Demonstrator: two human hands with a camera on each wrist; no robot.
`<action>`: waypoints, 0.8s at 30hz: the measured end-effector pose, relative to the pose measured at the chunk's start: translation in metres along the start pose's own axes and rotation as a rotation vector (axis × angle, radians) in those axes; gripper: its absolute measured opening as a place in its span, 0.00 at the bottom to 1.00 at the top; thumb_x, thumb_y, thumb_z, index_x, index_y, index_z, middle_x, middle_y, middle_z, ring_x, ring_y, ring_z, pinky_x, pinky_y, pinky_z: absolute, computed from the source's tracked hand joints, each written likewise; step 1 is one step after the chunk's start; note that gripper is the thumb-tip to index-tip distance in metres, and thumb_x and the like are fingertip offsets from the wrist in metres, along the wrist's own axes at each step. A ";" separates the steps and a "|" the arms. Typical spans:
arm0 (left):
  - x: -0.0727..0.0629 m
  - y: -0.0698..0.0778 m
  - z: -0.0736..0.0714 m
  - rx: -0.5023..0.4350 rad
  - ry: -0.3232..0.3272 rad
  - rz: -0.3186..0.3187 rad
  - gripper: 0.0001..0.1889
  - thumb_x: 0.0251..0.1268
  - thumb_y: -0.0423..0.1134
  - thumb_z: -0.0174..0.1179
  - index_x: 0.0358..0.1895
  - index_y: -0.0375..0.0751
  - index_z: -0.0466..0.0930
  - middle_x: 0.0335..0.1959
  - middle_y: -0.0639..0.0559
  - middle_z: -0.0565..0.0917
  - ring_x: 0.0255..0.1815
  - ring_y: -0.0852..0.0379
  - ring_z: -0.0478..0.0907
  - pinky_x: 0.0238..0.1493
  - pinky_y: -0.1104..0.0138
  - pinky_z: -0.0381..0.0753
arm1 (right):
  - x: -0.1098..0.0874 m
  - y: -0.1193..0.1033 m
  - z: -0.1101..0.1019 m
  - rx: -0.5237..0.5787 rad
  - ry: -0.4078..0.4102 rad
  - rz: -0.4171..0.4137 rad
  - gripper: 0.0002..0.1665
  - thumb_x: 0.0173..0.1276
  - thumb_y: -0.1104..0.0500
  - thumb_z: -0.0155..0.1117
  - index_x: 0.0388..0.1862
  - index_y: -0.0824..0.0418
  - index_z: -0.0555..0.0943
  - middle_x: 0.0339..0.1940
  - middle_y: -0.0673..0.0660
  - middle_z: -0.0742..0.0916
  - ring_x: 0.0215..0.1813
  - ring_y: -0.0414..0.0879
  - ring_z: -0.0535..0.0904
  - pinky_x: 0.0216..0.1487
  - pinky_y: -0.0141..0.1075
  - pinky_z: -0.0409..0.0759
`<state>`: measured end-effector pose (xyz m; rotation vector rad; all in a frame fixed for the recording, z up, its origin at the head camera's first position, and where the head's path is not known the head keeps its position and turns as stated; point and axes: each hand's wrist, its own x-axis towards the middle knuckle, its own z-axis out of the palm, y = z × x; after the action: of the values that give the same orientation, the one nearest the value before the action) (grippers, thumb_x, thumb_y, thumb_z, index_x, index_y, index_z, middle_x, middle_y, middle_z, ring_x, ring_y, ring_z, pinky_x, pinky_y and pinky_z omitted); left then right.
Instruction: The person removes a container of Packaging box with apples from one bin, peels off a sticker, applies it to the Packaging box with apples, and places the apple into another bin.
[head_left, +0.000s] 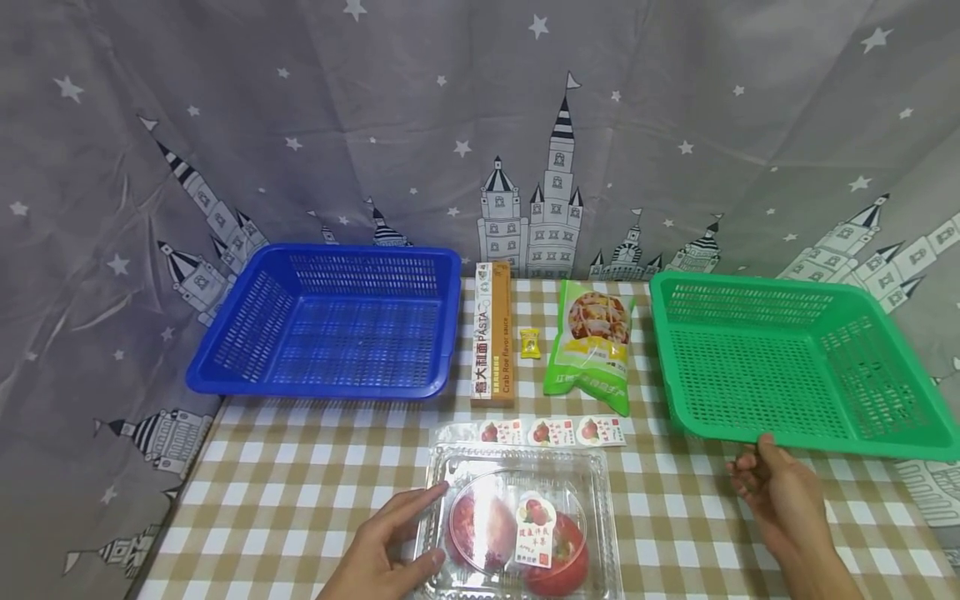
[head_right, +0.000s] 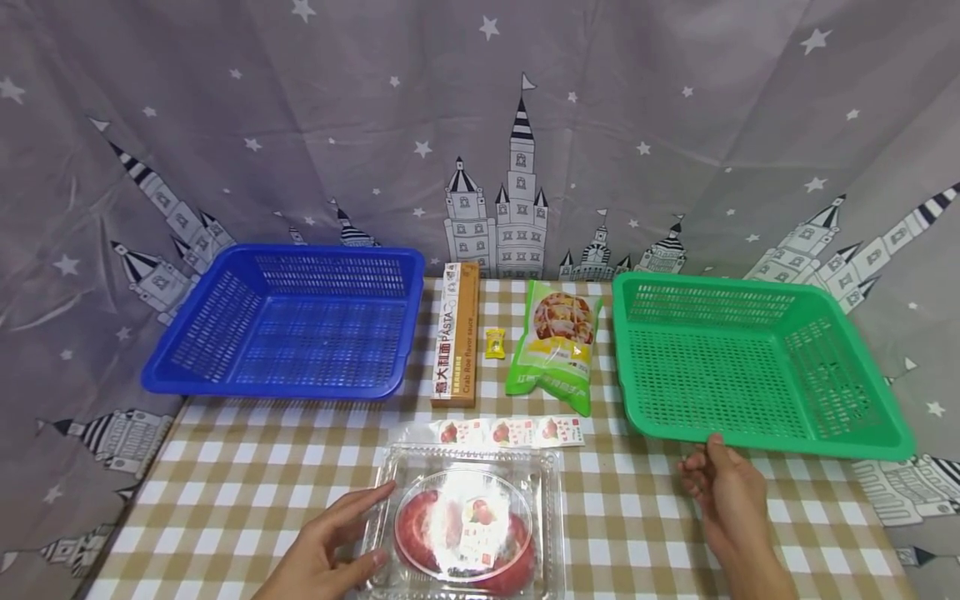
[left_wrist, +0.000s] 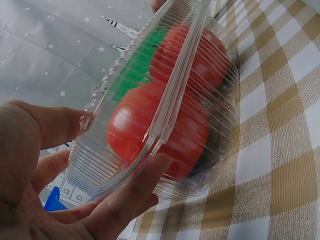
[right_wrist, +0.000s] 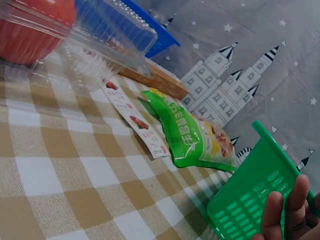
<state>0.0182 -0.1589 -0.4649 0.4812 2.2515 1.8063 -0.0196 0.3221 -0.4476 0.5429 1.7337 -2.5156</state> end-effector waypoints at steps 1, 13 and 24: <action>0.000 0.000 0.000 -0.012 0.005 -0.006 0.33 0.59 0.31 0.69 0.69 0.45 0.71 0.61 0.44 0.74 0.60 0.50 0.73 0.49 0.63 0.80 | 0.000 0.000 0.000 -0.016 -0.003 -0.001 0.18 0.78 0.48 0.49 0.39 0.61 0.75 0.28 0.50 0.81 0.37 0.45 0.81 0.39 0.33 0.76; 0.000 0.005 0.004 -0.004 0.070 0.017 0.33 0.58 0.28 0.68 0.69 0.42 0.71 0.60 0.46 0.75 0.61 0.53 0.73 0.55 0.65 0.76 | -0.003 0.002 -0.001 -0.067 -0.031 -0.022 0.17 0.79 0.46 0.46 0.41 0.59 0.74 0.26 0.48 0.77 0.39 0.44 0.79 0.39 0.33 0.73; 0.002 0.011 0.007 -0.038 0.073 -0.075 0.33 0.57 0.28 0.68 0.68 0.44 0.72 0.60 0.47 0.75 0.60 0.52 0.73 0.54 0.63 0.77 | -0.002 0.003 -0.001 -0.075 0.009 -0.012 0.18 0.76 0.44 0.50 0.39 0.56 0.76 0.24 0.47 0.76 0.38 0.43 0.79 0.41 0.34 0.72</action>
<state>0.0199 -0.1497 -0.4559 0.3236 2.2462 1.8540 -0.0171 0.3212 -0.4504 0.5418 1.8316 -2.4474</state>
